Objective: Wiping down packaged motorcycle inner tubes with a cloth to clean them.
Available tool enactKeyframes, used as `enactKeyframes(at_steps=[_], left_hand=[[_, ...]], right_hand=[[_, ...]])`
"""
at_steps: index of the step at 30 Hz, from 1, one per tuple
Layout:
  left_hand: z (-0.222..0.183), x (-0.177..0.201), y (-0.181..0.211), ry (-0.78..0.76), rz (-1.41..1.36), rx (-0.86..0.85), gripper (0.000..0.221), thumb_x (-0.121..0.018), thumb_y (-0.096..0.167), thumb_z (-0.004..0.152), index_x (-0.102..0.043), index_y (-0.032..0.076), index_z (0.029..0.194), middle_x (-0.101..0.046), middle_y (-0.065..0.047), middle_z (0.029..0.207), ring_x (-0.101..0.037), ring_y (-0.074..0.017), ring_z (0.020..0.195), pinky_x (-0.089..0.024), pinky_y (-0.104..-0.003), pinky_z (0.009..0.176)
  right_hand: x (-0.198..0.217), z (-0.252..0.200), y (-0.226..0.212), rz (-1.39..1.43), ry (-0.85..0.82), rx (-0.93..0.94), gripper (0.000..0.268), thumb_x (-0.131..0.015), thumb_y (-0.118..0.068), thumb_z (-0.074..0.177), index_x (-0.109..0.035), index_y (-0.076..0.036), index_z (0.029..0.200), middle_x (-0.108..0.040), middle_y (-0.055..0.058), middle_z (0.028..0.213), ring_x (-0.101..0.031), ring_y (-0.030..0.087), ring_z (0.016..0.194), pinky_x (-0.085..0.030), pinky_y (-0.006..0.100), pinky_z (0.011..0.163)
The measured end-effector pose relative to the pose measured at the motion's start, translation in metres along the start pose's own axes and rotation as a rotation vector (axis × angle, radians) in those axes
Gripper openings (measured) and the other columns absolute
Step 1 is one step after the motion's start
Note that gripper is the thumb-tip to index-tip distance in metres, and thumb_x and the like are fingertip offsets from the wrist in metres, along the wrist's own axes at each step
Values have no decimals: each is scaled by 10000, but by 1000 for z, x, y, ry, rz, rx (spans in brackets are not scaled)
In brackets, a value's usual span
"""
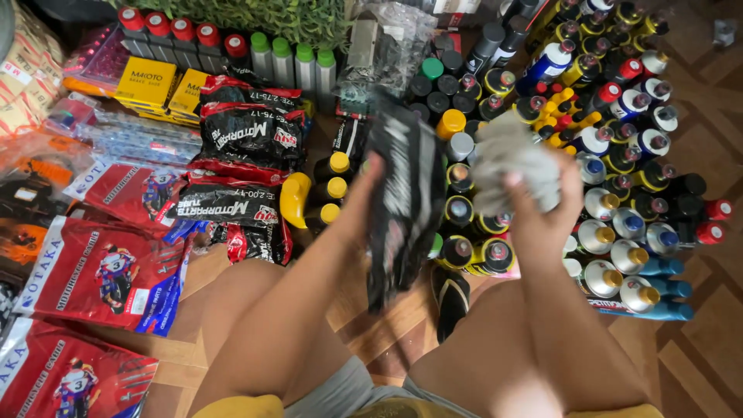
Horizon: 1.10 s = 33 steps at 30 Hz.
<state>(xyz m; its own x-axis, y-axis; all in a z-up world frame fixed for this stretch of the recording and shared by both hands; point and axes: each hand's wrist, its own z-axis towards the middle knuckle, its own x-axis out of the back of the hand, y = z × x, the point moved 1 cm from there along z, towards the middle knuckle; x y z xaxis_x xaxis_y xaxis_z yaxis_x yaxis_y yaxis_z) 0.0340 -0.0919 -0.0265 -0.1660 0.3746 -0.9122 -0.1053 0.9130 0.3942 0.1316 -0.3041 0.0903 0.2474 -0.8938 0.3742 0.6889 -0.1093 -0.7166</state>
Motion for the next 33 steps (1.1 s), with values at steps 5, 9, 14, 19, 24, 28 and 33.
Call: enactKeyframes(at_steps=[5,9,14,19,24,28,33], left_hand=[[-8,-13,-49,-111,514,140,634,-636,479,984,-528,67,1452,-659,-77,1238,-635,-167,1090,-512,-348,968],[-5,-18,-36,-29,298,116,582,-619,450,997,-526,70,1428,-674,-70,1227,-662,-173,1067,-545,-341,947],[13,-23,25,71,487,-274,614,-716,397,957,-543,73,1448,-661,-130,1301,-635,-232,1153,-517,-381,1016],[-40,-76,110,185,1535,-858,739,-879,261,889,-522,99,1516,-585,-200,1465,-555,-335,1381,-438,-424,1177],[-47,-64,176,-36,1941,-714,773,-892,386,831,-529,150,1470,-567,-166,1485,-561,-363,1363,-466,-455,1169],[-44,9,216,-255,2578,-308,852,-891,381,645,-557,192,1406,-526,-192,1425,-514,-404,1279,-382,-569,1031],[-47,131,249,-208,2744,-120,787,-876,410,676,-560,223,1372,-501,-162,1478,-480,-372,1354,-337,-579,1096]], right_hand=[[-9,-12,4,2,-50,-21,350,-727,6,1019,-598,-47,1340,-600,126,1334,-579,211,1252,-450,314,1100],[-19,-38,-29,-9,-55,116,466,-709,53,857,-612,-91,1289,-544,123,1400,-547,251,1298,-457,326,1083],[-30,-39,-47,7,-535,270,473,-796,13,691,-710,-115,1138,-598,117,1273,-552,290,1206,-450,389,1048],[-18,-35,-15,277,-572,-69,438,-752,48,777,-668,-59,1193,-619,116,1280,-623,244,1174,-489,349,1014],[-10,-19,-13,246,-397,-73,374,-734,66,880,-625,-21,1228,-638,104,1271,-621,213,1176,-477,311,1039],[-12,-14,-15,164,-347,-131,361,-733,74,896,-631,-4,1233,-640,113,1266,-618,214,1186,-478,314,1049],[-26,-8,-18,128,-401,-150,379,-738,57,861,-633,-19,1217,-648,106,1262,-632,217,1168,-491,311,1031]])
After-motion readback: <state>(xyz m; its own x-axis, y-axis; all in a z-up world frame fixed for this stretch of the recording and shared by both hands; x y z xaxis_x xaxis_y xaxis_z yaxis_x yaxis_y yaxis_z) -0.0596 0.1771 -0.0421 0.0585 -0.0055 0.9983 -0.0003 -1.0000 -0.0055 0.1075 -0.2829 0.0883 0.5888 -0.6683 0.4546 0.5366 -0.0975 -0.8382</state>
